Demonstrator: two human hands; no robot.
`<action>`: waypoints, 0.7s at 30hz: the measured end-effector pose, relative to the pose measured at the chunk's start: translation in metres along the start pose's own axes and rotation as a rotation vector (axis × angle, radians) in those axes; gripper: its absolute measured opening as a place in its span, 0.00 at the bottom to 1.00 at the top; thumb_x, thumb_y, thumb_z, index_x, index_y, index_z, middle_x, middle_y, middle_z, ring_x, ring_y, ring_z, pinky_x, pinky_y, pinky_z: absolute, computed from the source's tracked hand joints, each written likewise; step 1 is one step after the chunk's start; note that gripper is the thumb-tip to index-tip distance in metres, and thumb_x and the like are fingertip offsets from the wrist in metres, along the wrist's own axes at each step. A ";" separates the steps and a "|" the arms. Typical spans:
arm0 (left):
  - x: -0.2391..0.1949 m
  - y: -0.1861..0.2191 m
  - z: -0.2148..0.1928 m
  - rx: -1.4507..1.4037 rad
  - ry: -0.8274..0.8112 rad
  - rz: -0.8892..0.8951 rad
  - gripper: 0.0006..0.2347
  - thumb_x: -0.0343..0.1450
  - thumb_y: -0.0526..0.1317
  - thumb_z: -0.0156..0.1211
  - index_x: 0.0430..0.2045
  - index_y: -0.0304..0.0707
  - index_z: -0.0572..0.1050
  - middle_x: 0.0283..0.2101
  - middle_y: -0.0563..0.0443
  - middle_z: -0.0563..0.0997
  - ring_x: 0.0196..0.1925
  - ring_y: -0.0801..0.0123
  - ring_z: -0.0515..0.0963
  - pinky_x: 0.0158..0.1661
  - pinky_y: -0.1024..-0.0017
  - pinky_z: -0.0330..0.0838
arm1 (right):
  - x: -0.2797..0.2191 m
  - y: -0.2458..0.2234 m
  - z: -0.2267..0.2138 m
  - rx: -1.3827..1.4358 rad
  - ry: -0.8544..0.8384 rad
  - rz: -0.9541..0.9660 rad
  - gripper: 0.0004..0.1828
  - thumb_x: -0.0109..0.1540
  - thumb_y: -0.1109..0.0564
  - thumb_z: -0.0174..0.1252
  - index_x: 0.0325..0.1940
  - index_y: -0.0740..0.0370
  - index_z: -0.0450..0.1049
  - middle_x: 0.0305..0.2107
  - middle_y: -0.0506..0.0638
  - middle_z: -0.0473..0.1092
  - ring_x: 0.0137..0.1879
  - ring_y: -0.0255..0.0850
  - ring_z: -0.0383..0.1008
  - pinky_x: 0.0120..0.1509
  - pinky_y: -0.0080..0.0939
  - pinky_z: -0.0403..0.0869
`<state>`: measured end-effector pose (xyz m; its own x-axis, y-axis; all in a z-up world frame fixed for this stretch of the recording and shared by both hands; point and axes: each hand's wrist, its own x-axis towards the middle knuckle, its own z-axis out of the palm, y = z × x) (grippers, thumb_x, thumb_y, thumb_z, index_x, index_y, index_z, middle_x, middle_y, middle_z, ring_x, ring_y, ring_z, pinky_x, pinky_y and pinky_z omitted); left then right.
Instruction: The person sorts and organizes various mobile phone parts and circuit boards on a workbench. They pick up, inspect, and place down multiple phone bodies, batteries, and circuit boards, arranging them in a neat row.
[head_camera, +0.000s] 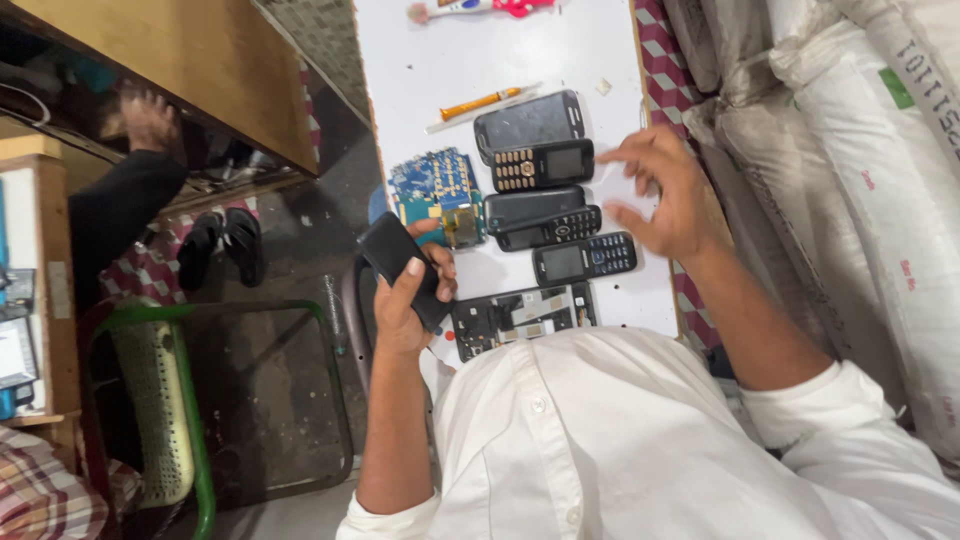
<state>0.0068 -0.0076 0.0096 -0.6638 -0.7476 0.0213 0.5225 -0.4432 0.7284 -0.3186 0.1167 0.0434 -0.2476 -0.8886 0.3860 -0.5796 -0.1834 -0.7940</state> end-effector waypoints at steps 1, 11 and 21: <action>0.000 0.001 0.000 0.001 -0.001 0.001 0.23 0.76 0.41 0.58 0.64 0.28 0.63 0.38 0.41 0.75 0.32 0.70 0.72 0.35 0.73 0.68 | -0.010 -0.005 -0.001 -0.025 -0.011 -0.035 0.29 0.55 0.45 0.69 0.55 0.61 0.78 0.48 0.52 0.66 0.46 0.38 0.68 0.47 0.35 0.69; -0.001 0.004 0.005 -0.051 -0.017 0.031 0.22 0.77 0.40 0.56 0.64 0.28 0.64 0.39 0.41 0.76 0.33 0.70 0.73 0.37 0.72 0.69 | -0.034 -0.029 -0.015 -0.209 -0.162 -0.217 0.31 0.49 0.51 0.77 0.51 0.63 0.74 0.47 0.55 0.70 0.53 0.48 0.73 0.59 0.43 0.73; 0.001 -0.005 0.007 0.135 0.094 0.031 0.20 0.76 0.40 0.58 0.61 0.28 0.67 0.46 0.42 0.78 0.38 0.69 0.77 0.37 0.72 0.71 | -0.031 -0.026 0.007 -0.216 -0.080 -0.157 0.25 0.54 0.48 0.75 0.48 0.62 0.74 0.41 0.52 0.77 0.45 0.44 0.80 0.51 0.42 0.78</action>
<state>-0.0002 -0.0027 0.0113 -0.5923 -0.8056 -0.0143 0.4609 -0.3533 0.8141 -0.2900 0.1465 0.0489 -0.0845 -0.8887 0.4507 -0.7601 -0.2350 -0.6058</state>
